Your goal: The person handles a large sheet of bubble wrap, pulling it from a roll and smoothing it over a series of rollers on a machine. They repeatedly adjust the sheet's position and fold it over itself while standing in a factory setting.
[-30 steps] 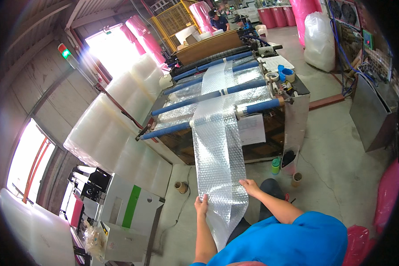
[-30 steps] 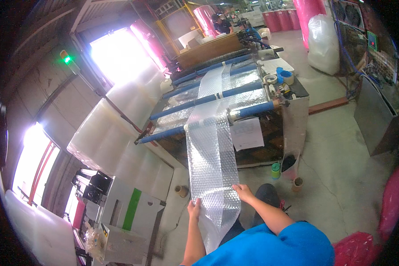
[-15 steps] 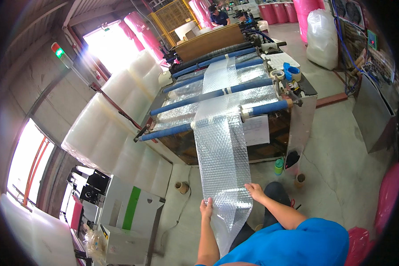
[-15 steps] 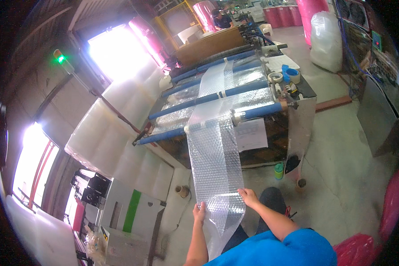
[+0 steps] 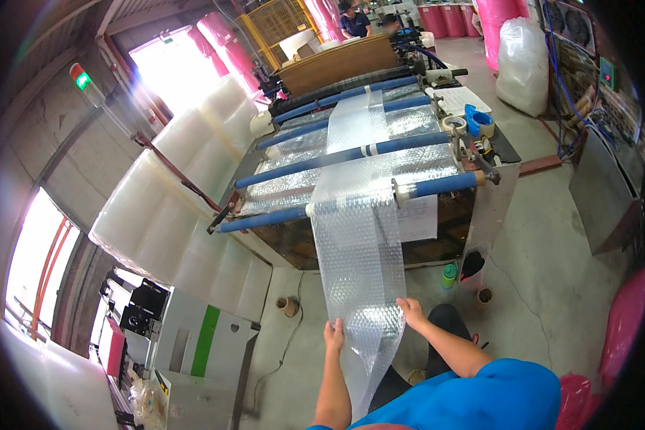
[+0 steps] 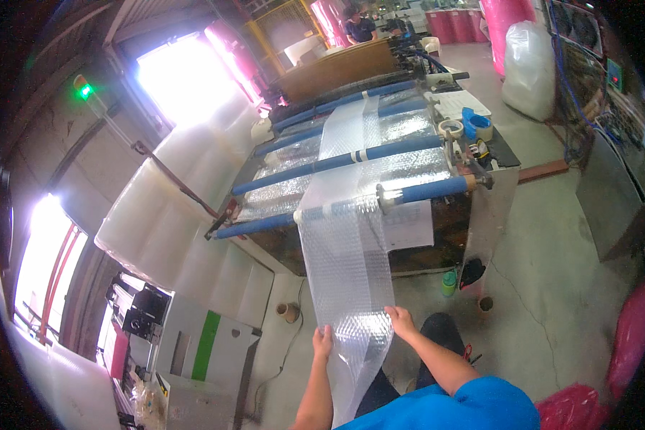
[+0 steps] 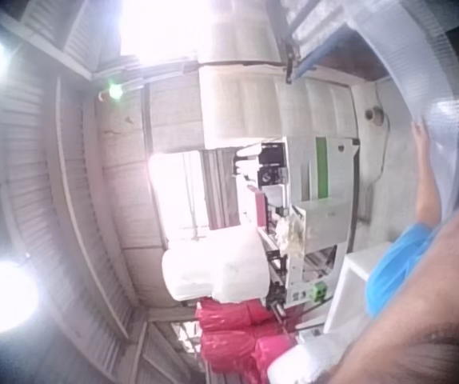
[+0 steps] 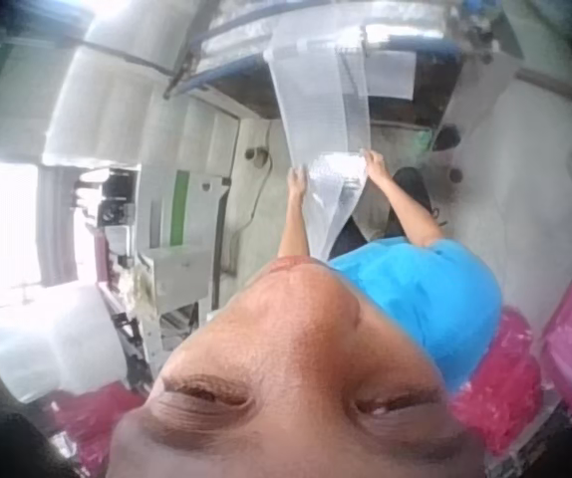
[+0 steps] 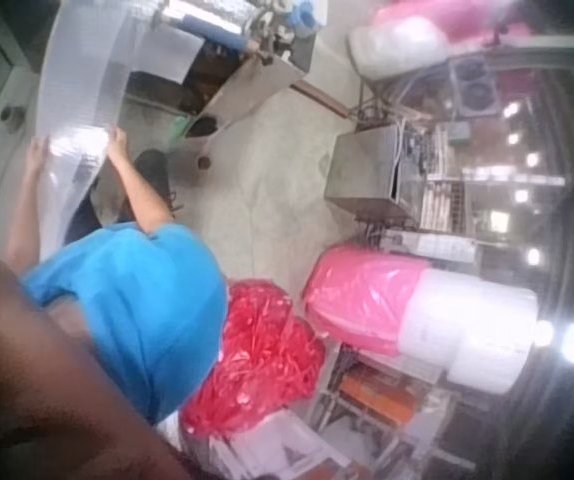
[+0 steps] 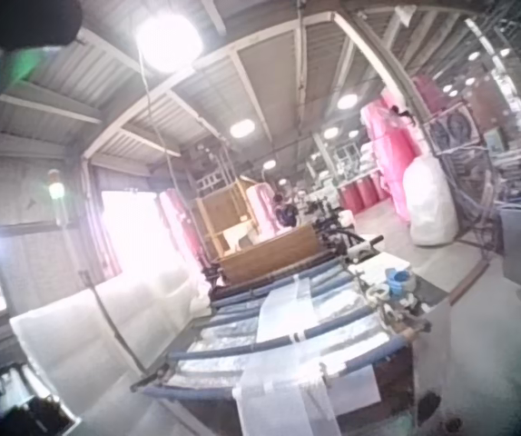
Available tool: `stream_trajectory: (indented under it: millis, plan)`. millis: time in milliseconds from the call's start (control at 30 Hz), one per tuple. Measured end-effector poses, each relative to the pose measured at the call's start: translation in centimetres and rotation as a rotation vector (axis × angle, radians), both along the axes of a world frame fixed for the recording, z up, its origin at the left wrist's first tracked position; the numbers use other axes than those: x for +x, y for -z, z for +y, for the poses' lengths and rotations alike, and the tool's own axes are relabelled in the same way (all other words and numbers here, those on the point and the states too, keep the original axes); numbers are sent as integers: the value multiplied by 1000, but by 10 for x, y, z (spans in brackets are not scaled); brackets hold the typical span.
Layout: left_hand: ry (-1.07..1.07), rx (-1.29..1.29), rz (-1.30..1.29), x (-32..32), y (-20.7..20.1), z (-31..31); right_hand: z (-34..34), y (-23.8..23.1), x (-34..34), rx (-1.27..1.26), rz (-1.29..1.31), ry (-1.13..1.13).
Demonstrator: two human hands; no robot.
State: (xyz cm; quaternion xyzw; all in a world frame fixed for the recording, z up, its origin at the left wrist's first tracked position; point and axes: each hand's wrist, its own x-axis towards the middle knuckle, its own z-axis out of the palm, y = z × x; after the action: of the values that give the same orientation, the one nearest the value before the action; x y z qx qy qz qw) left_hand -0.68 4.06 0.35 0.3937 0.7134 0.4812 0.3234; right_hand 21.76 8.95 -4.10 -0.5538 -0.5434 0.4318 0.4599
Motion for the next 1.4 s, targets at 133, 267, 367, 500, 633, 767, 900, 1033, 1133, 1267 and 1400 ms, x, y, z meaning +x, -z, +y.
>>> stream_trajectory:
  millis: [133, 267, 367, 500, 633, 767, 900, 1033, 1133, 1267, 1400]
  plan:
    - [19, 66, 0, -6, 1, 46, 46, -24, 6, 100, -7, -14]
    - [17, 170, 47, -2, -21, 84, 84, -58, 11, 103, 17, -37]
    - [-10, 205, 110, 4, -53, 107, 107, -78, 9, 145, 76, 13]
    - [8, 202, 100, 1, -84, 133, 136, -85, 2, 76, 172, 102]
    - [-38, 211, 171, 6, -109, 136, 113, -104, 1, 71, 114, 101]
    - [126, -101, 147, -10, -60, 87, 43, -94, -5, 52, 38, -11]
    - [94, -311, 107, -5, -28, 11, -24, -35, -1, -123, -29, -211]
    - [-90, -193, 235, 2, -48, -48, -74, -39, 0, -164, -48, -305]
    - [-171, -36, 358, -15, -75, -66, -87, -53, -4, -161, 89, -424]
    - [-224, 80, 447, -33, -114, -77, -113, -134, -12, -169, 232, -478]
    - [-187, 234, -42, -39, -143, -81, -125, -186, -14, -165, 404, -405]
